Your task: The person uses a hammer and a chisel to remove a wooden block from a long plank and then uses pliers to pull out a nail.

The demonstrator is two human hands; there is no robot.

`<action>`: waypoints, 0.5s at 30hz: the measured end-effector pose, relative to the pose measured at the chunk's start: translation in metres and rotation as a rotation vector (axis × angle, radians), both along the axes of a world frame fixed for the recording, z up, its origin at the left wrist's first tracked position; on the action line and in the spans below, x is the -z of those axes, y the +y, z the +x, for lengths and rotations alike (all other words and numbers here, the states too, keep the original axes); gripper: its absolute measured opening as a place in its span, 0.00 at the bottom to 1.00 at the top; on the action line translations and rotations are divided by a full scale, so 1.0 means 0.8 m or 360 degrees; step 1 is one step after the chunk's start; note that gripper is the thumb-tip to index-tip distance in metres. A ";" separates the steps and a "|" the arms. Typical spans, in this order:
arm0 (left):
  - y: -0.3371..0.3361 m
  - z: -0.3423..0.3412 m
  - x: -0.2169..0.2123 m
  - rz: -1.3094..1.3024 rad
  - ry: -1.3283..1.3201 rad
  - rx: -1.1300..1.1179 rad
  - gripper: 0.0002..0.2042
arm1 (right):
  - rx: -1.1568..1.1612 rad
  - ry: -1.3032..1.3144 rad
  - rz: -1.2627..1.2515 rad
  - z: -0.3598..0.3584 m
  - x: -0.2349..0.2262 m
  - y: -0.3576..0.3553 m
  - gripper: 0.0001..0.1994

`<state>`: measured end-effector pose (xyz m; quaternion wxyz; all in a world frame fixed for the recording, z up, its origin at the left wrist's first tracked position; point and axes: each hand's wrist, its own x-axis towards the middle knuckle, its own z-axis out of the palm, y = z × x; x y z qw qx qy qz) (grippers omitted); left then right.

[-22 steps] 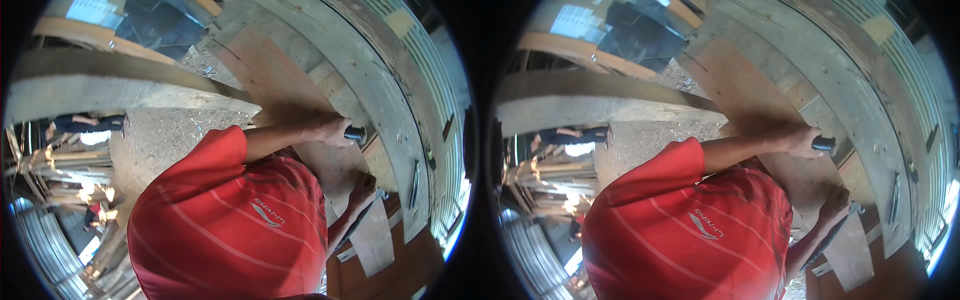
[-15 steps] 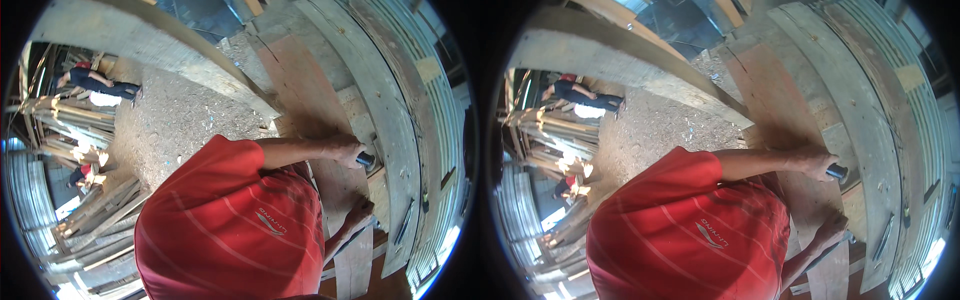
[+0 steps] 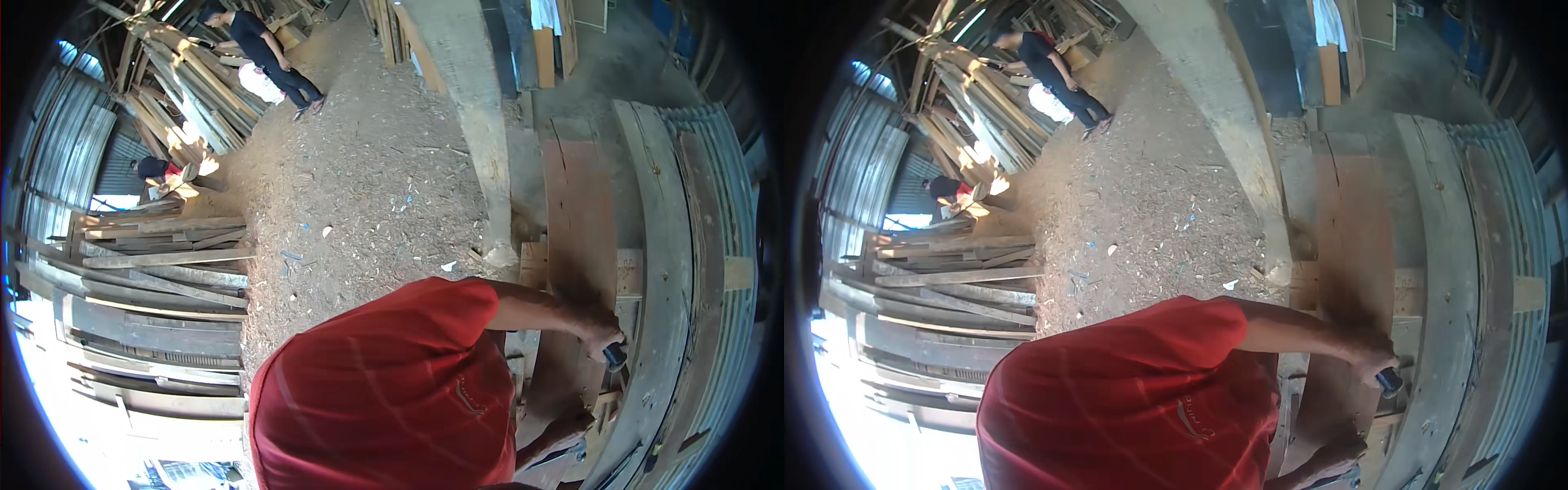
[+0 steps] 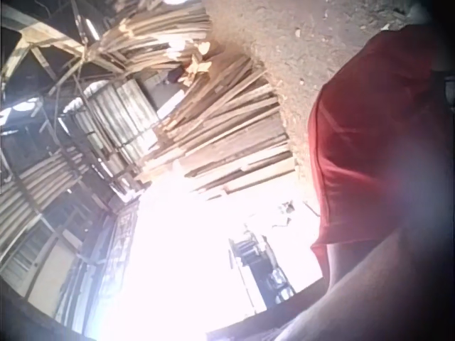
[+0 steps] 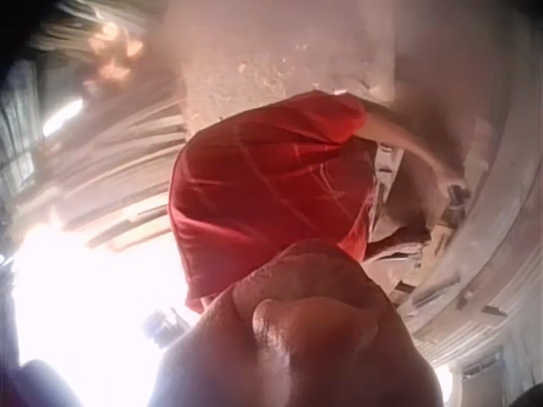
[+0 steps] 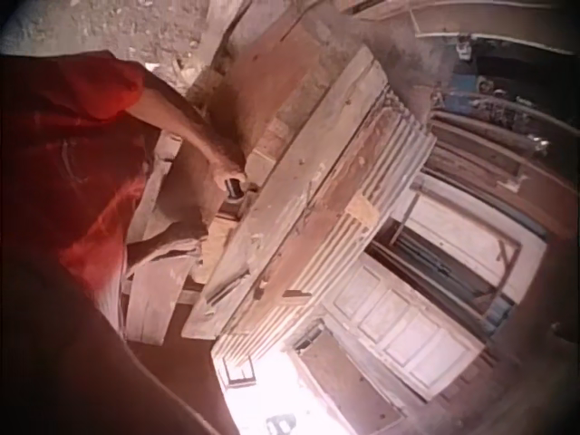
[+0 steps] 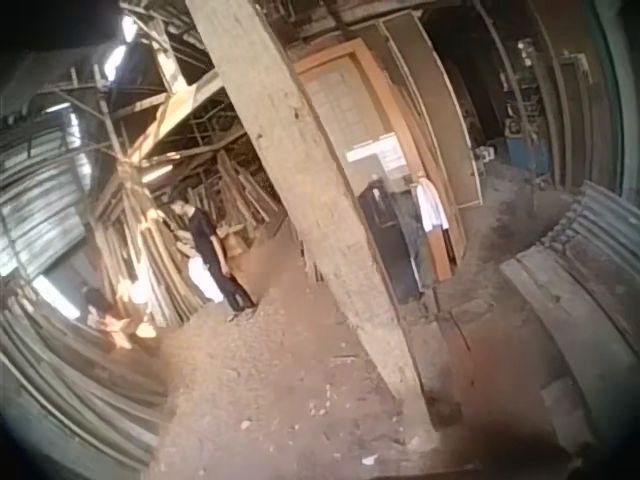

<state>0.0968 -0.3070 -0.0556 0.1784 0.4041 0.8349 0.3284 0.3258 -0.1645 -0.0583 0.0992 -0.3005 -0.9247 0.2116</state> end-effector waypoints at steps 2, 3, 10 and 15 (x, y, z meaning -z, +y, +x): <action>0.001 0.000 -0.008 -0.0028 -0.0036 -0.0001 0.21 | -0.0082 -0.0017 0.0066 0.006 0.012 0.020 0.14; 0.004 0.000 -0.008 -0.0016 -0.0019 0.0004 0.21 | -0.0143 -0.0008 0.0129 0.010 0.019 0.025 0.15; 0.013 0.002 0.021 0.0018 0.0045 -0.0035 0.21 | -0.0210 0.0023 -0.0067 0.022 0.076 0.072 0.17; 0.005 0.006 0.015 -0.0054 0.0034 -0.0018 0.22 | -0.0149 -0.0001 0.0054 0.025 0.075 0.053 0.15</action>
